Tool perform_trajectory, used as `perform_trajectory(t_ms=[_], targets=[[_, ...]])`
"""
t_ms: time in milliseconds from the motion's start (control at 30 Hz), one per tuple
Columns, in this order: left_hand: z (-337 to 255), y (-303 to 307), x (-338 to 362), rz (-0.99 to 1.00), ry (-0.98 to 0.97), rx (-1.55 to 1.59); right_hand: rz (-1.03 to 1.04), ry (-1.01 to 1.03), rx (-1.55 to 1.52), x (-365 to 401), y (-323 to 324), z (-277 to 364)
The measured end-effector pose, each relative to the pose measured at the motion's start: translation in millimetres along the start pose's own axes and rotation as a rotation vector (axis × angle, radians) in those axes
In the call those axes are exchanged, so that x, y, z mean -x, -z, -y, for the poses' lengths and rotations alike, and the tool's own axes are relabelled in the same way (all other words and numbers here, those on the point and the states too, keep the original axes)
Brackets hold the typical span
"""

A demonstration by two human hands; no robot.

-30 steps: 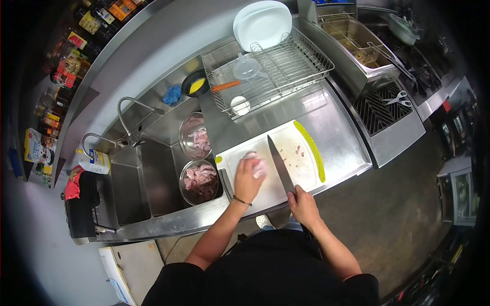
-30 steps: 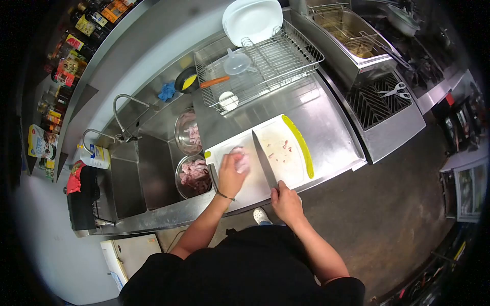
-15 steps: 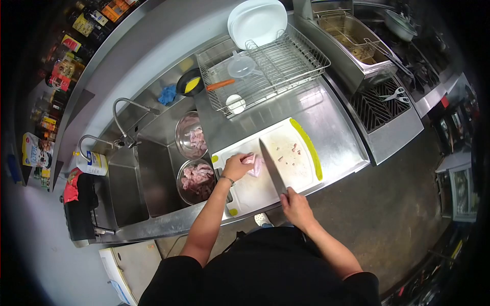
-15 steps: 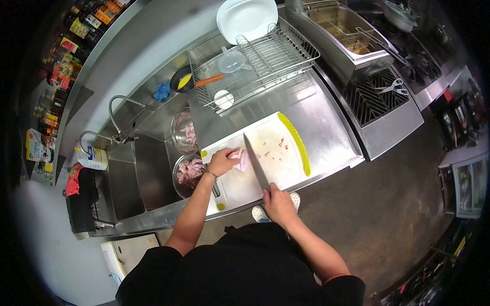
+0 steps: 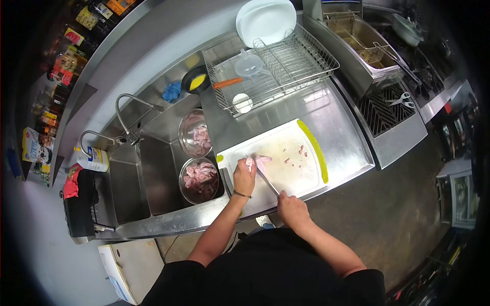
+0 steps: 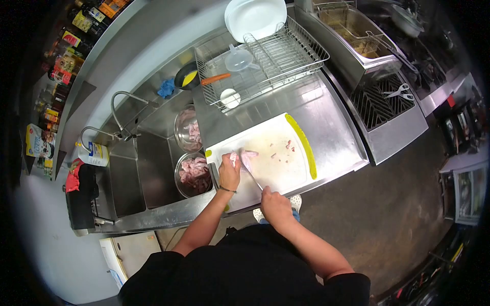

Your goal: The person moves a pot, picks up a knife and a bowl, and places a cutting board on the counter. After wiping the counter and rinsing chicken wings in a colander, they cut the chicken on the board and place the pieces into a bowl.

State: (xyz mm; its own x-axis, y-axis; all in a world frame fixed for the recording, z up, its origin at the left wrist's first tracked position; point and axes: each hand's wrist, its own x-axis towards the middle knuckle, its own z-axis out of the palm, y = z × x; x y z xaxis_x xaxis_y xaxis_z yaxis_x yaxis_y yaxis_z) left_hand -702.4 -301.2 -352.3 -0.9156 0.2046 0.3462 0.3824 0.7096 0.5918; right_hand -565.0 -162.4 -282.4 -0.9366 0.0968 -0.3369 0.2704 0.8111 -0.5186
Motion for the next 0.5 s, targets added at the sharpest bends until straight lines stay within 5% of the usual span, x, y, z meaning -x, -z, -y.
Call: perform_trajectory(t_ms=[500], targets=[[8.0,-10.1,9.6,-0.121,-0.096,0.103,-0.122,0.050,0.121,-38.8,-15.0,29.4]])
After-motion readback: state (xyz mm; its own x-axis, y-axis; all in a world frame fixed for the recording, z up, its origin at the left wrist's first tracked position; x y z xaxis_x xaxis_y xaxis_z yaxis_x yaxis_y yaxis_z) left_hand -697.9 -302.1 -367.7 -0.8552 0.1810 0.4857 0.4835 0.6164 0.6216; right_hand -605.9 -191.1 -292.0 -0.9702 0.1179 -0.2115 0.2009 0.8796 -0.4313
